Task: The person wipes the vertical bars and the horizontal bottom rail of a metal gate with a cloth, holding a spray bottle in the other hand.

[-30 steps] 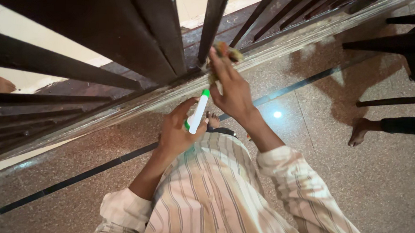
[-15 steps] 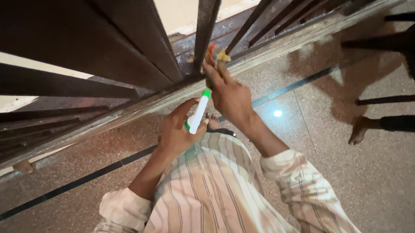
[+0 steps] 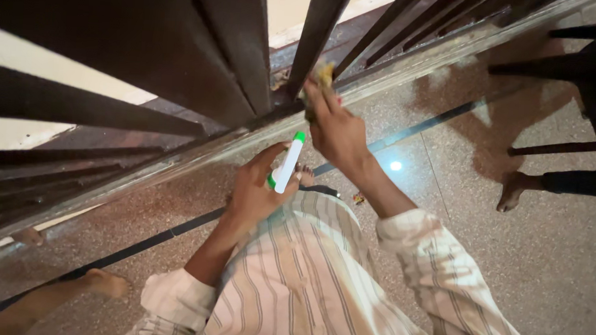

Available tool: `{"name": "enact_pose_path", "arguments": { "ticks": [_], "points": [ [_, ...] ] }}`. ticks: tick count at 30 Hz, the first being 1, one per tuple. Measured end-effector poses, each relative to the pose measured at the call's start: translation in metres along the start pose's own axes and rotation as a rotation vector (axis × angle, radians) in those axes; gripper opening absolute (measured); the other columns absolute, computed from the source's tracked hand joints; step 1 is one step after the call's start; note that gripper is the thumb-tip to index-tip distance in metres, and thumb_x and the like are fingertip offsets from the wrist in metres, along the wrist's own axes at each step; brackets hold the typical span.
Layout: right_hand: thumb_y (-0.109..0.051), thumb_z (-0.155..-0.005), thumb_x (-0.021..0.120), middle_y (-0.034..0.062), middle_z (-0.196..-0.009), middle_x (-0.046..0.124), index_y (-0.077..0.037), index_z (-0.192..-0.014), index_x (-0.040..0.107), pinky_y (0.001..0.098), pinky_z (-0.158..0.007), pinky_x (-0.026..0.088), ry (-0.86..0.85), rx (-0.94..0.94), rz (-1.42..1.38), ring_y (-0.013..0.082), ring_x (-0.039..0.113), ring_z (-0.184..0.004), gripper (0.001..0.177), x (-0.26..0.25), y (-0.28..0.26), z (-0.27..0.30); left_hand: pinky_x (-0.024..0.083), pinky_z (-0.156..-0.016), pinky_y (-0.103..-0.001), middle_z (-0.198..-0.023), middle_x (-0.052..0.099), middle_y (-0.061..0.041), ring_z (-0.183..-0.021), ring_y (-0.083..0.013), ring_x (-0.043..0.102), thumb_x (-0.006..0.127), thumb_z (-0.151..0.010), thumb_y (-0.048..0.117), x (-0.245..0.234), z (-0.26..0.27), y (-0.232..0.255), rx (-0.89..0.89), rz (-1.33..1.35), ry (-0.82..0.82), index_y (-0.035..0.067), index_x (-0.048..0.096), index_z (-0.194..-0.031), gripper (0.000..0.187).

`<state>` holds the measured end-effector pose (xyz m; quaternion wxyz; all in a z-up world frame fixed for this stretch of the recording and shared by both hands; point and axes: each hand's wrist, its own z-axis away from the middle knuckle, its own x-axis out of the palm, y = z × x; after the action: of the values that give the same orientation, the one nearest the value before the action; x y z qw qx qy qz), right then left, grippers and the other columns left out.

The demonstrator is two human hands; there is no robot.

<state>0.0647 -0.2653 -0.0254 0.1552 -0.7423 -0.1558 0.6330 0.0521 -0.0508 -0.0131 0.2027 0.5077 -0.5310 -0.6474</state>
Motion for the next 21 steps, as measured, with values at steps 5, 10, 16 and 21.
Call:
{"name": "enact_pose_path", "arguments": {
  "ticks": [5, 10, 16, 21],
  "points": [
    [0.002, -0.079, 0.065, 0.0184, -0.158, 0.049, -0.014, -0.146, 0.044, 0.0387, -0.062, 0.059, 0.176, -0.052, 0.106, 0.0357, 0.074, -0.086, 0.073, 0.024, 0.003, -0.024, 0.058, -0.071, -0.042, -0.101, 0.075, -0.02, -0.081, -0.0367, 0.074, 0.083, -0.075, 0.022, -0.001, 0.001, 0.007, -0.111, -0.05, -0.05, 0.003, 0.064, -0.131, 0.063],
    [0.004, -0.075, 0.066, 0.0241, -0.153, 0.046, -0.021, -0.155, 0.044, 0.0397, -0.051, 0.057, -0.046, 0.014, 0.123, 0.0337, 0.071, -0.063, 0.086, -0.007, -0.01, 0.019, 0.061, -0.079, -0.04, -0.104, 0.076, -0.018, -0.092, -0.0351, 0.077, 0.081, -0.079, 0.02, -0.003, 0.006, 0.005, -0.014, 0.018, -0.008, 0.002, 0.063, -0.132, 0.059],
    [0.006, -0.076, 0.065, 0.025, -0.157, 0.042, -0.021, -0.157, 0.041, 0.0384, -0.054, 0.057, 0.027, 0.003, 0.106, 0.0331, 0.072, -0.071, 0.089, -0.001, -0.009, -0.005, 0.06, -0.077, -0.042, -0.11, 0.073, -0.023, -0.092, -0.0382, 0.075, 0.082, -0.077, 0.018, -0.003, 0.008, 0.001, 0.039, -0.02, 0.006, 0.001, 0.063, -0.131, 0.06],
    [0.004, -0.085, 0.066, 0.0116, -0.14, 0.062, -0.017, -0.15, 0.052, 0.0387, -0.065, 0.058, 0.166, -0.051, 0.016, 0.0312, 0.073, -0.083, 0.07, 0.007, -0.01, -0.005, 0.061, -0.071, -0.041, -0.1, 0.077, -0.018, -0.082, -0.0334, 0.078, 0.08, -0.076, 0.019, 0.0, 0.011, 0.011, -0.117, 0.054, -0.05, 0.005, 0.064, -0.131, 0.059]
  ]
}}
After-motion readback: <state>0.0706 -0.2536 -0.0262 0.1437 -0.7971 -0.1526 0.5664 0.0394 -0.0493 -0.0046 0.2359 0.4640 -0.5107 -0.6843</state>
